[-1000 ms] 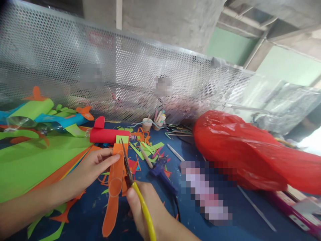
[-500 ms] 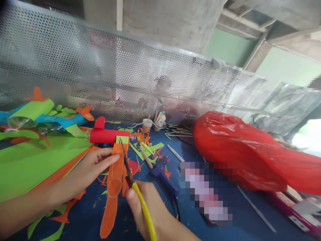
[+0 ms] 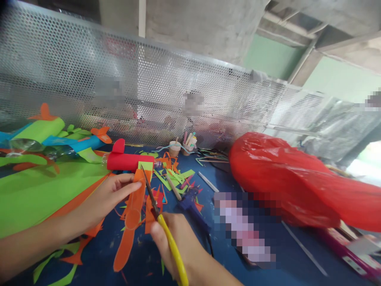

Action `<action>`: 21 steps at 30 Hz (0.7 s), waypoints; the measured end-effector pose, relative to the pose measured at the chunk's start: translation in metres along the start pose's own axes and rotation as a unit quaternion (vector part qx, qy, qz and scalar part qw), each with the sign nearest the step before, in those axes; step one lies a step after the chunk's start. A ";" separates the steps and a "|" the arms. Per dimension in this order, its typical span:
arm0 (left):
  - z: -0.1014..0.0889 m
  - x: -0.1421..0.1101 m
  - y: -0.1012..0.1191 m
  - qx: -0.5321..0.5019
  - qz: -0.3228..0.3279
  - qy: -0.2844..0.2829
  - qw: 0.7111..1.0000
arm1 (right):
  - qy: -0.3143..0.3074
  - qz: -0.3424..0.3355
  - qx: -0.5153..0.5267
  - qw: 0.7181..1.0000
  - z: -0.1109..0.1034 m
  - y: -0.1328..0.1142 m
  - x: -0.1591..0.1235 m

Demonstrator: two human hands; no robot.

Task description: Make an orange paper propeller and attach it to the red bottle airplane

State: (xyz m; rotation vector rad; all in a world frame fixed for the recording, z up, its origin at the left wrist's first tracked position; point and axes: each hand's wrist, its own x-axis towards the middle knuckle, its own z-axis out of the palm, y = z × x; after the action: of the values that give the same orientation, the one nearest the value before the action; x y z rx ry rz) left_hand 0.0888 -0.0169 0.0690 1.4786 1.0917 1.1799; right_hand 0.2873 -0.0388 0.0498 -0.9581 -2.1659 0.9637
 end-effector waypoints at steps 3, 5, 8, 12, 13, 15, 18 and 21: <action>-0.002 0.002 -0.005 -0.019 -0.003 -0.004 1.000 | 0.003 0.007 -0.008 1.000 0.000 0.002 0.001; -0.003 0.004 -0.008 -0.029 -0.003 -0.005 1.000 | 0.003 0.013 -0.007 1.000 -0.001 0.004 0.003; -0.005 0.007 -0.010 -0.034 -0.003 -0.006 0.999 | -0.008 0.025 0.003 1.000 -0.002 0.006 0.004; -0.008 0.008 -0.005 -0.017 -0.003 -0.007 1.000 | -0.011 0.048 -0.003 0.999 -0.003 0.007 0.003; -0.009 0.008 -0.003 -0.010 -0.002 -0.011 1.000 | -0.009 0.049 -0.007 0.999 -0.004 0.006 0.003; -0.011 0.009 0.000 0.007 0.000 -0.019 1.000 | -0.005 0.045 -0.014 0.999 -0.005 0.003 0.003; -0.015 0.013 -0.002 0.041 0.009 -0.021 0.999 | 0.004 0.034 -0.022 0.999 -0.006 -0.001 0.005; -0.020 0.020 -0.012 0.080 0.025 0.001 0.996 | 0.003 0.042 -0.014 0.999 -0.007 0.000 0.006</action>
State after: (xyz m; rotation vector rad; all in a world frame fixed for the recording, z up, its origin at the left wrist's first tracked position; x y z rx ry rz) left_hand 0.0709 0.0074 0.0632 1.6363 1.1787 1.1508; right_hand 0.2889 -0.0310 0.0548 -1.0718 -2.1530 0.9709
